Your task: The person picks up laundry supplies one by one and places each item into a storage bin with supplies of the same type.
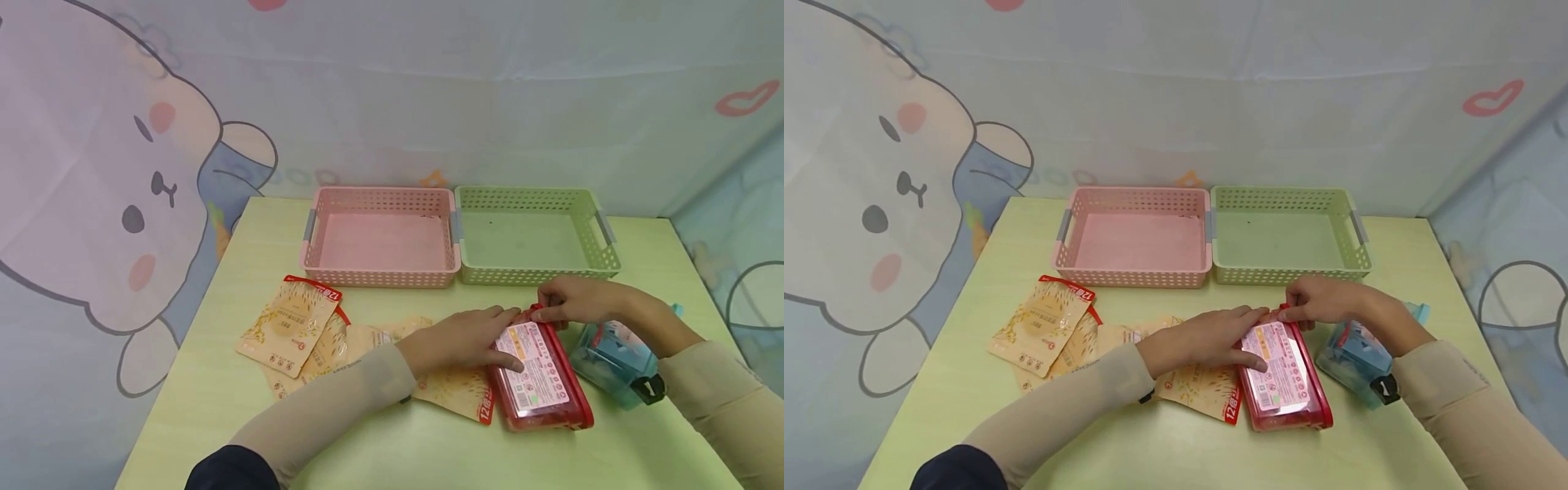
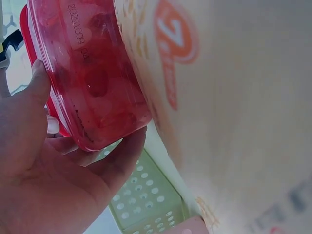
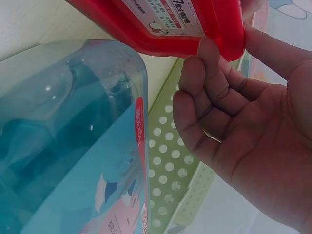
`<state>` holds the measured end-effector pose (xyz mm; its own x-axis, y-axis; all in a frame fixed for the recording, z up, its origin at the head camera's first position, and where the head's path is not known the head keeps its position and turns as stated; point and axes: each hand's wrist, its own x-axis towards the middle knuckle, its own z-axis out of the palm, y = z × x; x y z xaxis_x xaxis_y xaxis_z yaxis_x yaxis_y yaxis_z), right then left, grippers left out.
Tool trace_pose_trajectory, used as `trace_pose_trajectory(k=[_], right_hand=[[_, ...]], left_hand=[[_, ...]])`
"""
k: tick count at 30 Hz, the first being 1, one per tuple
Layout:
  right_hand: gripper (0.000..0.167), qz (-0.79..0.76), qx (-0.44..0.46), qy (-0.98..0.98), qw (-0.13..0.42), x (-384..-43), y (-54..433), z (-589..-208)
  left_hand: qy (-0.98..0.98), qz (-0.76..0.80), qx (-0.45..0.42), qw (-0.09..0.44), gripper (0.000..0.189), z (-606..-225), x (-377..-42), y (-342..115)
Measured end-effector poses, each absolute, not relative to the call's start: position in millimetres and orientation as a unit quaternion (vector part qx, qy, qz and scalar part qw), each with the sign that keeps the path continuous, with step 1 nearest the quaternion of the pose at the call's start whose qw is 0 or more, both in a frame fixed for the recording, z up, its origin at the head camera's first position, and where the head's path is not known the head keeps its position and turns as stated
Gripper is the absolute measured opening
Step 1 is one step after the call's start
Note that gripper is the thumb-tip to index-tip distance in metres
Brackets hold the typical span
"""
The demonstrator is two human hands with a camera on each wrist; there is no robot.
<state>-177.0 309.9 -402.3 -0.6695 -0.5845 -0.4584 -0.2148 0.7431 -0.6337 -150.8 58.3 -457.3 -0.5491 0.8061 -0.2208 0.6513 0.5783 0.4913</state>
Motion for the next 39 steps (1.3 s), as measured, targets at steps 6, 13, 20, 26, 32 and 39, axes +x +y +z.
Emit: trace_pose_trajectory(k=[6,13,20,26,32,39], right_hand=[[0.024,-0.278,-0.237,0.870,0.331,-177.8,312.2,-402.8],[0.031,-0.247,-0.231,0.883,0.325,-174.2,305.8,-399.7],[0.035,-0.243,-0.201,0.896,0.311,-166.0,298.3,-397.1],[0.028,-0.251,-0.185,0.895,0.318,-164.2,299.8,-395.7],[0.026,-0.256,-0.169,0.897,0.319,-164.8,299.3,-395.7],[0.026,-0.242,-0.169,0.907,0.301,-165.8,300.0,-398.3]], left_hand=[[0.862,0.183,0.421,0.217,0.101,-454.3,-150.0,57.2],[0.864,0.174,0.420,0.216,0.101,-457.9,-152.8,57.9],[0.861,0.179,0.420,0.223,0.103,-457.0,-154.5,59.5],[0.862,0.187,0.414,0.223,0.102,-456.9,-155.8,60.0],[0.865,0.195,0.406,0.219,0.102,-457.4,-158.3,60.7],[0.867,0.198,0.402,0.219,0.102,-455.5,-159.5,61.2]])
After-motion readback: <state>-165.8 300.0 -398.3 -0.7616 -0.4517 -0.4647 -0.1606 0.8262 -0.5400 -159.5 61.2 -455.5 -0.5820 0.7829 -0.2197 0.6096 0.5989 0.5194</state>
